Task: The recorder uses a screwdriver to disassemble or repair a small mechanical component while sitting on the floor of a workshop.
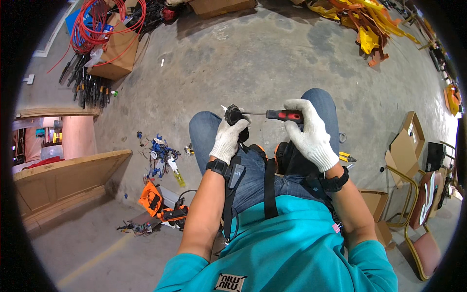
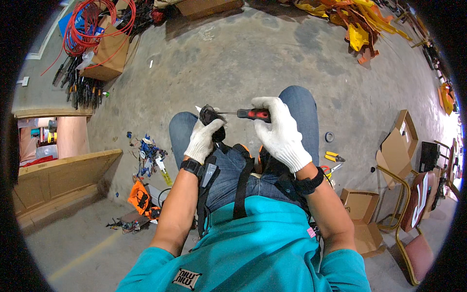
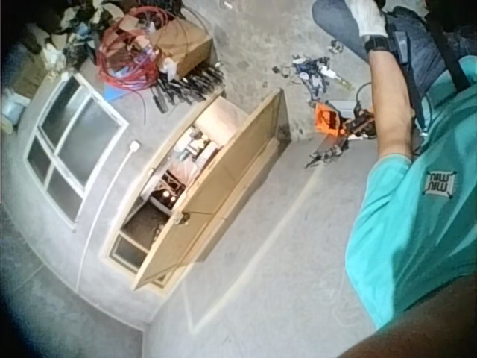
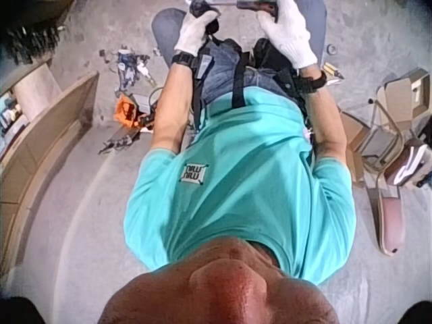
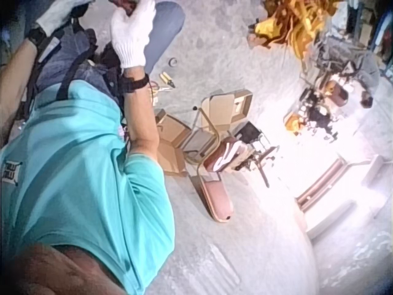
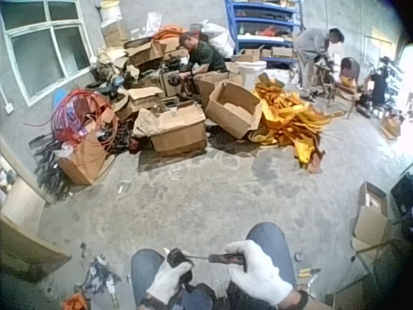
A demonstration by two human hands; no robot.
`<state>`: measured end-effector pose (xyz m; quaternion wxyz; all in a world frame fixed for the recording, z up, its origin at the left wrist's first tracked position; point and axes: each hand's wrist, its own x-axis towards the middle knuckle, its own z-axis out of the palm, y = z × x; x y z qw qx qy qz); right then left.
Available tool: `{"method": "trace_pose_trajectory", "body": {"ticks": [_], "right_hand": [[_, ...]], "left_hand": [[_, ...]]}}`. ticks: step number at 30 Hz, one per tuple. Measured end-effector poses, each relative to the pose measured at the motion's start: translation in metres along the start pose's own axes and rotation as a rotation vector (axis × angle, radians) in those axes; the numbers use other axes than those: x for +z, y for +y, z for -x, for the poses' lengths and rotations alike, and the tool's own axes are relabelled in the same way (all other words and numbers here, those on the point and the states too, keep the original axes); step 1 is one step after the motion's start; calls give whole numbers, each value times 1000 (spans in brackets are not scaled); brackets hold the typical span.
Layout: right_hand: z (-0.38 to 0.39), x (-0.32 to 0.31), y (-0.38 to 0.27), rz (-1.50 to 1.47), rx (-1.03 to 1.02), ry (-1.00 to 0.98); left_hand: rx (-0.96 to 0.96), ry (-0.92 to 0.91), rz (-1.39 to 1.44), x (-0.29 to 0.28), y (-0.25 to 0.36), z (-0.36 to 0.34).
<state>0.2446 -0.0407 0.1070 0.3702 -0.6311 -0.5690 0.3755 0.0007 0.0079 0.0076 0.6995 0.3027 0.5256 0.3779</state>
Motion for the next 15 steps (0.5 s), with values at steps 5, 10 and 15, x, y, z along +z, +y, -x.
{"method": "trace_pose_trajectory", "body": {"ticks": [5, 10, 15], "right_hand": [[3, 8, -16, 1, -12, 81], [-1, 0, 5, 39, -114, -61], [2, 5, -9, -6, -123, 58]], "left_hand": [[10, 1, 9, -2, -2, 0], [29, -30, 36, -5, -7, -4], [37, -59, 2, -4, -6, -2]]}}
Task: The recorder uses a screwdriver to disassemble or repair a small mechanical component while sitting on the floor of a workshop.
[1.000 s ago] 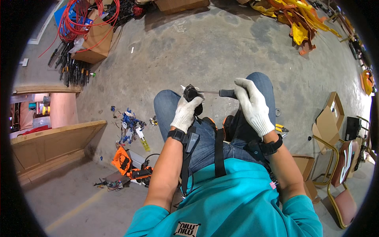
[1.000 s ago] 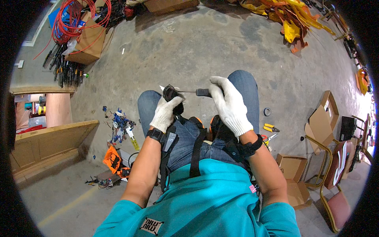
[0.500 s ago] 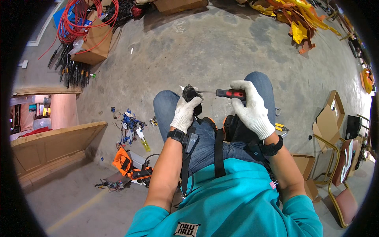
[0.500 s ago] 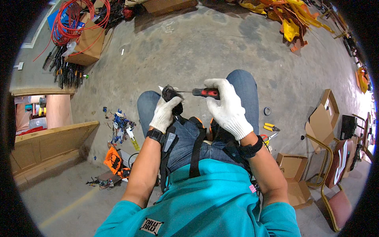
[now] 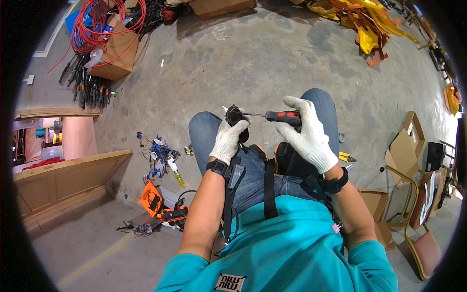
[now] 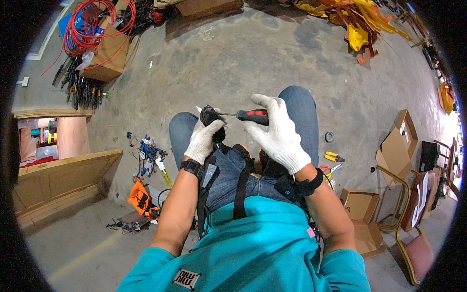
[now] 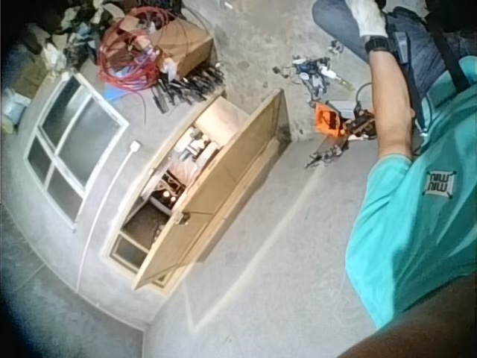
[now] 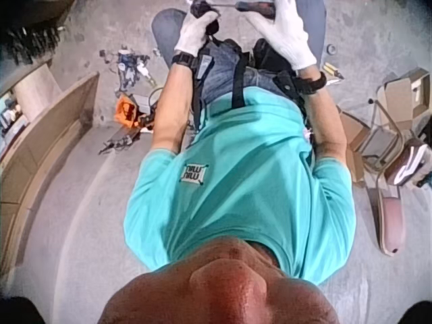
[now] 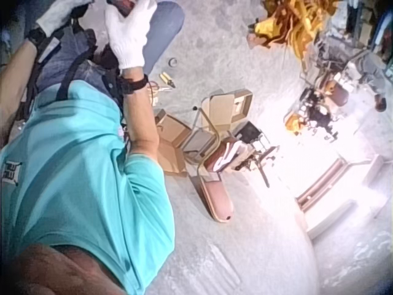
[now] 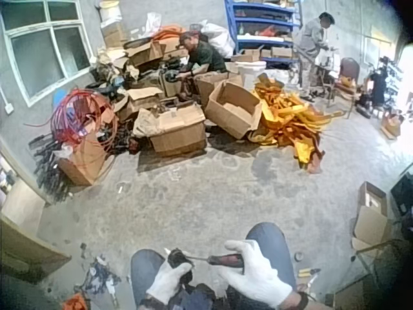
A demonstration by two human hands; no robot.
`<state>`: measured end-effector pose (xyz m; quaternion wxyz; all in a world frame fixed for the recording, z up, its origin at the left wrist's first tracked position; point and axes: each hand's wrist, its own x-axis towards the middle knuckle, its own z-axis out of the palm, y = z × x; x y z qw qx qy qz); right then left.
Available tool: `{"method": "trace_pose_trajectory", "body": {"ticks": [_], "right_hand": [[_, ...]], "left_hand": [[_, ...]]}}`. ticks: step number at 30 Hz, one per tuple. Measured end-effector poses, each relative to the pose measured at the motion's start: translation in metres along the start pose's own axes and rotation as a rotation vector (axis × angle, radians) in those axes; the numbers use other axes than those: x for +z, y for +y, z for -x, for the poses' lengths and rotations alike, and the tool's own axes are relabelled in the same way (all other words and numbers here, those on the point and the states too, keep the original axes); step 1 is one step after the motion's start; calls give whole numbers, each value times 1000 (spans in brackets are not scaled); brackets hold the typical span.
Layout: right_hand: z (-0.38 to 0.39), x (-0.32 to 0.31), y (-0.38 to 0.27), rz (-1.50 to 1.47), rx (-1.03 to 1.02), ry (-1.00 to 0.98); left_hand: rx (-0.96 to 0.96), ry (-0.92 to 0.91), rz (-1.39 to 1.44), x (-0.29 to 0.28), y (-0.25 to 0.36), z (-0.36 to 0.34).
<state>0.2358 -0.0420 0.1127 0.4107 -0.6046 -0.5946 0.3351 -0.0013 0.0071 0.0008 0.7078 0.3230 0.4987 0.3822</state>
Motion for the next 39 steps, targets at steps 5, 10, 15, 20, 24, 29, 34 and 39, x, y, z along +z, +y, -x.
{"method": "trace_pose_trajectory", "body": {"ticks": [5, 10, 15, 20, 24, 29, 34, 39], "right_hand": [[-4, -3, 22, 70, 76, -81], [0, 1, 2, -10, 114, 17], [-5, -3, 9, -47, 319, -56], [3, -2, 5, -29, 99, -57], [-1, 2, 4, 97, 127, 86], [-1, -3, 12, 0, 212, -74], [2, -1, 12, 57, 174, -45], [-12, -14, -12, -95, 600, -217]], "left_hand": [[0, 35, -14, 2, 2, 0], [-6, 26, 3, -1, -2, -1], [-32, 18, -27, -3, -1, -2], [-6, 28, 49, -3, -4, -3], [-1, 25, 52, -1, -2, -1], [-29, 62, 0, 1, 1, -2], [-34, 76, 26, 6, 4, 0], [-31, 69, 63, 1, 1, 0]]}}
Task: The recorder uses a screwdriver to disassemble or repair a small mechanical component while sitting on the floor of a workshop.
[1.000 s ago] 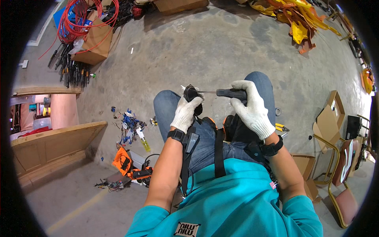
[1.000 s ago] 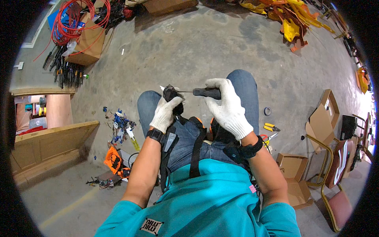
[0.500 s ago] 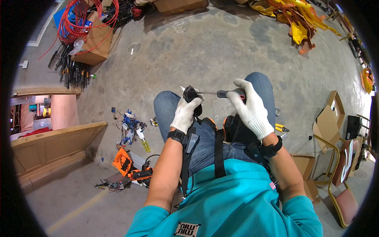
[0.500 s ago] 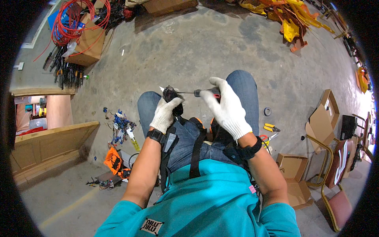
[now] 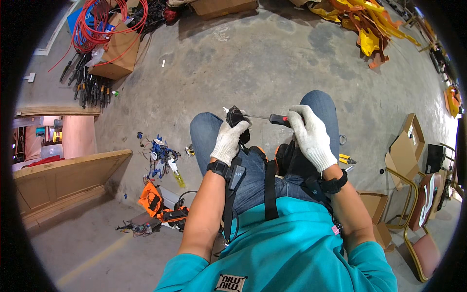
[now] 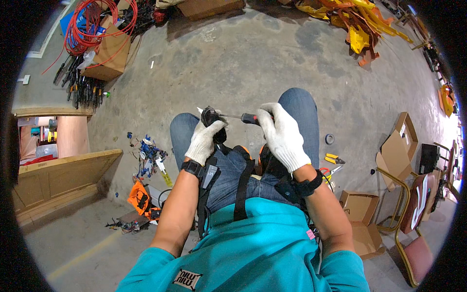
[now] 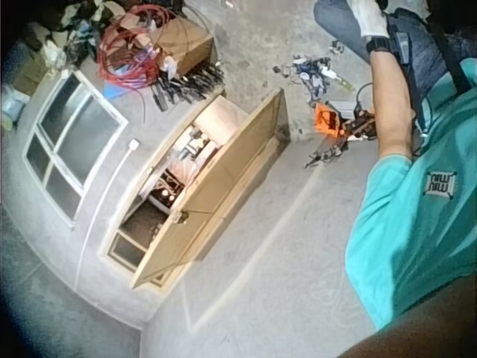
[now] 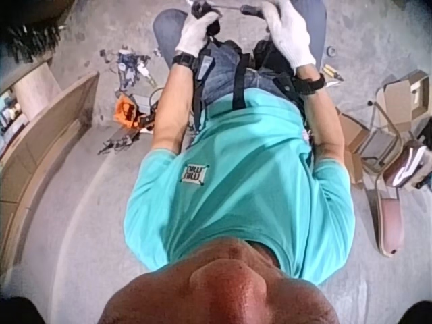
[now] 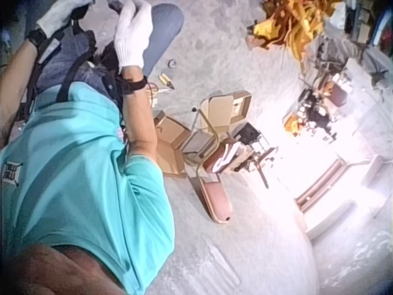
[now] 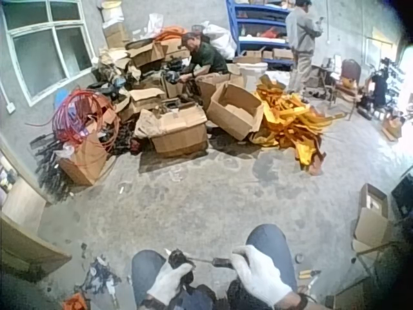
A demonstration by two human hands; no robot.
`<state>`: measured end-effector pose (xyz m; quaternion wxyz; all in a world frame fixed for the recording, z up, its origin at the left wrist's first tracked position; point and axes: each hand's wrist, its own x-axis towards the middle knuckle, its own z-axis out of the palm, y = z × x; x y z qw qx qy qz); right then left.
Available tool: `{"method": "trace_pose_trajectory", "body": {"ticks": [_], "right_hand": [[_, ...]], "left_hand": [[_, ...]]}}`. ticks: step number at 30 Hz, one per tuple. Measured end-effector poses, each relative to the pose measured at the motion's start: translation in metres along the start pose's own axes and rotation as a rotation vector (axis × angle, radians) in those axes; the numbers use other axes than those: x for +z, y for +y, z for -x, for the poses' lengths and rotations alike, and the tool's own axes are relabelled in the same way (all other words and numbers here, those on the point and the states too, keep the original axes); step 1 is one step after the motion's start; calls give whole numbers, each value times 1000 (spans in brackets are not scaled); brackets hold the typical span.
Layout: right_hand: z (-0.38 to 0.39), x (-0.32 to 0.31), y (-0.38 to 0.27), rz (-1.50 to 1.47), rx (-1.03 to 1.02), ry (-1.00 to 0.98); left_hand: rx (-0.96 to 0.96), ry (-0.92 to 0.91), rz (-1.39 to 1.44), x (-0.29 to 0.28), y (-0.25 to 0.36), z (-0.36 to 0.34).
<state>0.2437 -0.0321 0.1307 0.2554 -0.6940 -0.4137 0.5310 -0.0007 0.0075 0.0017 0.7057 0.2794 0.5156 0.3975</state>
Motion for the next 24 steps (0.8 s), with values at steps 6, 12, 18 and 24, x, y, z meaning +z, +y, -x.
{"method": "trace_pose_trajectory", "body": {"ticks": [6, 12, 18, 24], "right_hand": [[-3, 13, 25, 128, -445, 265], [-10, 7, 18, 51, -146, 141], [-8, 11, 28, 108, -422, 299], [-2, 3, 3, -116, 6, 81]], "left_hand": [[5, -2, -48, 1, 0, -3], [4, -8, -11, -1, -1, -2], [8, -7, -15, 0, -2, -3], [2, -6, -53, 1, 1, -1]]}}
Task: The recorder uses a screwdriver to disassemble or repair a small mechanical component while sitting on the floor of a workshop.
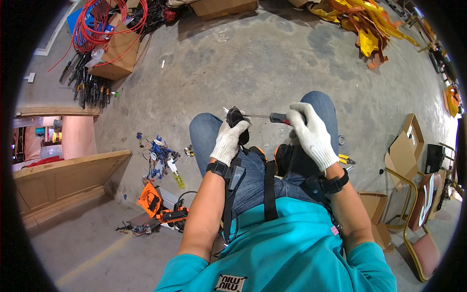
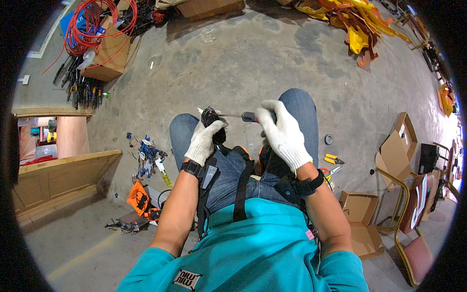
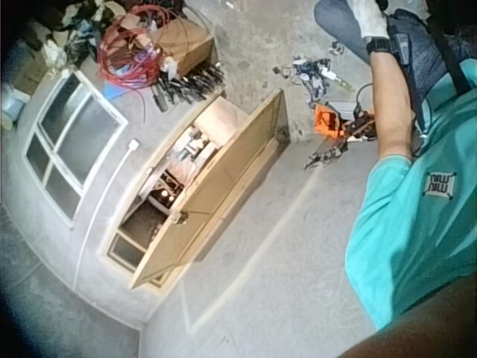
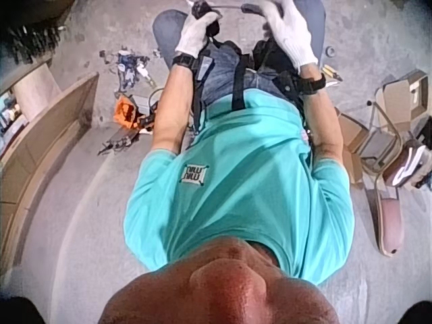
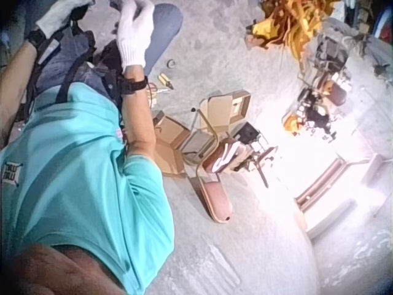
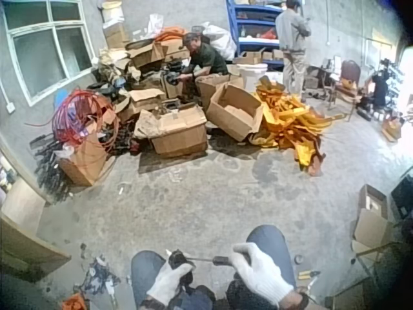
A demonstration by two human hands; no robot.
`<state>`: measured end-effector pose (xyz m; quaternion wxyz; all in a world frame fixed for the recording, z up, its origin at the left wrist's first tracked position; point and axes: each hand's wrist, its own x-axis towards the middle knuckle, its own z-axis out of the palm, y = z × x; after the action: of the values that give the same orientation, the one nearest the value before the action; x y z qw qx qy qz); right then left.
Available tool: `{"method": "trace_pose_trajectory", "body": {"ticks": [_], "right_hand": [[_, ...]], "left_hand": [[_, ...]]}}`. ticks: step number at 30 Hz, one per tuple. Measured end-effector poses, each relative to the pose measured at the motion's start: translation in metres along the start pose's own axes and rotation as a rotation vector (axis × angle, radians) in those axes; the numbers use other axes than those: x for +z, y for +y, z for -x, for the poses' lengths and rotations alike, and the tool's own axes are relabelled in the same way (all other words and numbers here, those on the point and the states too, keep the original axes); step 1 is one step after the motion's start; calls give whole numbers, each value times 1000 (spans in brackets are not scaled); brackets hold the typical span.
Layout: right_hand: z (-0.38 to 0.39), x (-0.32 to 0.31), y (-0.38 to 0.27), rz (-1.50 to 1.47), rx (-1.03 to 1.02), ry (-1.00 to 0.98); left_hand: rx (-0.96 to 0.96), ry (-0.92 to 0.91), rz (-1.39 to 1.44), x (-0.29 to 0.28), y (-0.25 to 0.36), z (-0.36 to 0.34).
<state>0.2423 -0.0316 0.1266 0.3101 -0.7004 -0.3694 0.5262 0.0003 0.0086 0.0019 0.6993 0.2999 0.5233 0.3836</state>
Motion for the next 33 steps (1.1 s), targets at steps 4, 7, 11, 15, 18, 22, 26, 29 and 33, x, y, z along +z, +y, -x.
{"method": "trace_pose_trajectory", "body": {"ticks": [4, 7, 11, 15, 18, 22, 26, 29, 33], "right_hand": [[-8, -6, 19, 19, -40, -26], [-17, -4, 45, 286, -543, 160], [-4, -3, 17, 141, -256, 70], [-11, -18, 17, 5, 88, -137], [-13, -10, 35, 142, -276, 51], [-10, -4, 33, 223, -426, 135], [-7, -8, 19, -41, -27, -4], [-11, -11, 30, -120, -7, -76], [-13, -8, 43, 89, -324, 57]], "left_hand": [[0, -24, -9, 0, 2, -1], [12, -42, -10, 0, 0, -2], [10, -20, 0, -4, -4, -2], [1, -32, 23, -4, -3, 0], [11, -39, -5, -1, -3, -1], [17, -23, 11, -6, -5, -3], [17, -22, 3, -5, -4, -2], [19, -37, 33, -3, -3, -1], [23, -14, 11, -5, -7, -4]]}}
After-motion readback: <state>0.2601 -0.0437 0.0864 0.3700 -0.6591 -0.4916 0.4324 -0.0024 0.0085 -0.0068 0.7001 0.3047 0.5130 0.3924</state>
